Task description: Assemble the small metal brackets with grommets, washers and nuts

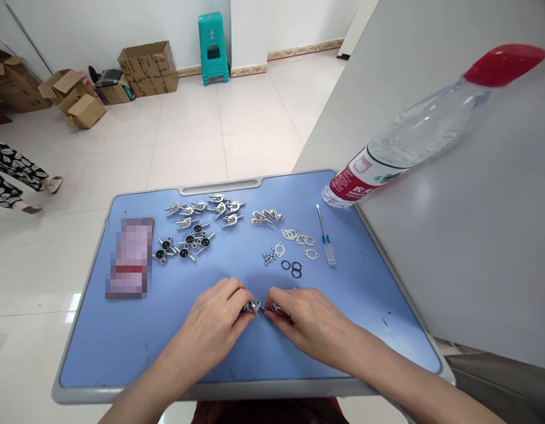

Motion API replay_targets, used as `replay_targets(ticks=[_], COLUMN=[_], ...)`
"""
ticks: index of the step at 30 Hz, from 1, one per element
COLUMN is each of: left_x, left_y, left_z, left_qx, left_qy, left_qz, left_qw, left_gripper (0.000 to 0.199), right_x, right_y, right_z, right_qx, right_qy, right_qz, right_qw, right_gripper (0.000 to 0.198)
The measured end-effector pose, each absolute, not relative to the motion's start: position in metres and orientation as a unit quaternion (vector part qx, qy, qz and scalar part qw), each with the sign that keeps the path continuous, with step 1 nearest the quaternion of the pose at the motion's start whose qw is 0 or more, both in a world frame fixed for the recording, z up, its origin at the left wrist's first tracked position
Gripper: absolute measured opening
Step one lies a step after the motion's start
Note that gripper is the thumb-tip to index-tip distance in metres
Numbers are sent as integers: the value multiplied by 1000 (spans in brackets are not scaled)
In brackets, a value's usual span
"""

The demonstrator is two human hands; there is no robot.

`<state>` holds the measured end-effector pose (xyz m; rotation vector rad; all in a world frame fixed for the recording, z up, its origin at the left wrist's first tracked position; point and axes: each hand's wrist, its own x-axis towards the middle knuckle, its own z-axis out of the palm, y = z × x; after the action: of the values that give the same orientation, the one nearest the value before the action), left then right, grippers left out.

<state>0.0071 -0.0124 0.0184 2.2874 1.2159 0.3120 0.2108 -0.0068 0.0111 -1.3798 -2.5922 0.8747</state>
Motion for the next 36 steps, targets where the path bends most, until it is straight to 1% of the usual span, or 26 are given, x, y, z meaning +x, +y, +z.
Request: replay_targets(ticks=[10,13,18,24,28,33,36], left_x=[7,9,9,7,8,8,7], left_y=[-12,-12,-11,-10,-10,-10,-10], left_z=[20,21,21,21,20,22,25], left_qx=[843,840,850,861,865,875,885], left_qy=[453,466,465,442,435,420,406], left_qz=[118,119,110,120,131,133,131], left_qw=[266,251,223,220,212,200,189], left_gripper=[8,6,15,4,7,6,6], right_x=[210,210,211,210,210,214,214], right_y=[-7,-7,-7,-7,-7,-4,-2], right_z=[9,9,8,9,8,16,25], right_qx=[-454,-454,-452,-455,-453,-460,-468], right_qy=[-841,-843,-845,-842,-842,-823,-798], right_qz=[290,287,282,285,288,326,372], right_qw=[42,42,51,51,57,65,69], right_gripper=[10,10,10,11,11,8,12])
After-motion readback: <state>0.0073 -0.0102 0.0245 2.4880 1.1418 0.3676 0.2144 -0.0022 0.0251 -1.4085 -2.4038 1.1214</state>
